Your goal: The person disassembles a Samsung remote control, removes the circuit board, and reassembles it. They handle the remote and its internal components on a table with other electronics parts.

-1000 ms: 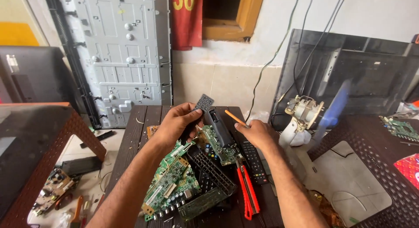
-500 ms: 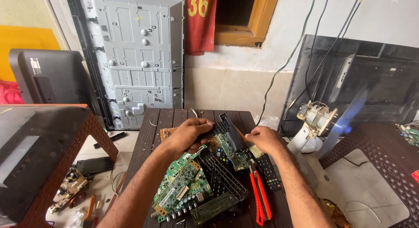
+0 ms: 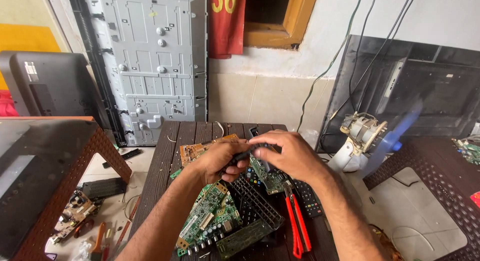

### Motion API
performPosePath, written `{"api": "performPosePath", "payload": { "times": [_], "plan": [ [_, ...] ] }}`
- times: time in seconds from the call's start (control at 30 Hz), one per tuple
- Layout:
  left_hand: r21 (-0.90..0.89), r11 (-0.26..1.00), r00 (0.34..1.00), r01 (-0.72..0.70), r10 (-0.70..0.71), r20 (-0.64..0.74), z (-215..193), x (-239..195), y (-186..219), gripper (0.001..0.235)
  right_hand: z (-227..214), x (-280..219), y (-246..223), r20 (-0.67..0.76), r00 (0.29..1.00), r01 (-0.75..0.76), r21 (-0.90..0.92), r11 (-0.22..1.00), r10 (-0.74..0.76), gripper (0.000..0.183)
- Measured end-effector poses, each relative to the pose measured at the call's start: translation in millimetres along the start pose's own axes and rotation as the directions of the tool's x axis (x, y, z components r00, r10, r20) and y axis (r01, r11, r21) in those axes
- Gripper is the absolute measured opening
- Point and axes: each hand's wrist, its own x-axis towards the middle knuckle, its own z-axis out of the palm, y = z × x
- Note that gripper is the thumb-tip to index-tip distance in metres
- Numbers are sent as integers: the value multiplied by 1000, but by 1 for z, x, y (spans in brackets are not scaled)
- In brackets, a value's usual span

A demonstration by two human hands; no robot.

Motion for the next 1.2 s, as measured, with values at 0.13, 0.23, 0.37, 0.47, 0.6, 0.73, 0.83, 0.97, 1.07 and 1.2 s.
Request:
{"api": "performPosePath", "payload": {
  "times": [0.13, 0.23, 0.37, 0.47, 0.6, 0.73, 0.83, 0.97, 1.07, 1.2],
  "plan": [
    [109, 994, 1000, 13, -13, 4, 5, -14, 9, 29, -11, -6, 13, 1, 988, -153, 61, 986, 153, 16],
    [525, 850, 999, -37, 42, 3, 6, -15, 7, 41, -29, -10, 13, 9, 972, -232, 192, 953, 235, 10],
    [923, 372, 993, -99, -25, 116, 36, -29, 7, 37, -54, -21, 10, -102, 956, -233, 304, 924, 275, 11],
    [984, 95, 986, -151, -53, 156, 26, -10, -22, 42, -66, -25, 9, -197, 946, -175, 360, 917, 258, 14],
    [975, -123, 978, -187, -116, 173, 33, -4, -29, 42, -75, -21, 15, -233, 873, -314, 403, 859, 429, 81],
    [972, -140, 979, -187, -109, 173, 31, -4, -27, 40, -81, -26, 16, -263, 886, -235, 453, 860, 381, 19],
    [982, -93, 985, -164, -69, 158, 26, -3, -25, 24, -84, -29, 22, -313, 912, -118, 422, 899, 266, 18],
    [975, 76, 977, -208, -25, 211, 26, -8, -4, 14, -90, -30, 23, -379, 848, -127, 533, 836, 370, 73],
    [919, 334, 977, -211, 86, 193, 21, -5, 9, 12, -94, -34, 12, -434, 817, -90, 554, 828, 379, 39],
    [365, 907, 977, -210, 182, 111, 21, -12, 22, 11, -98, -39, 1, -474, 820, -1, 559, 829, 320, 18]
  ]
}}
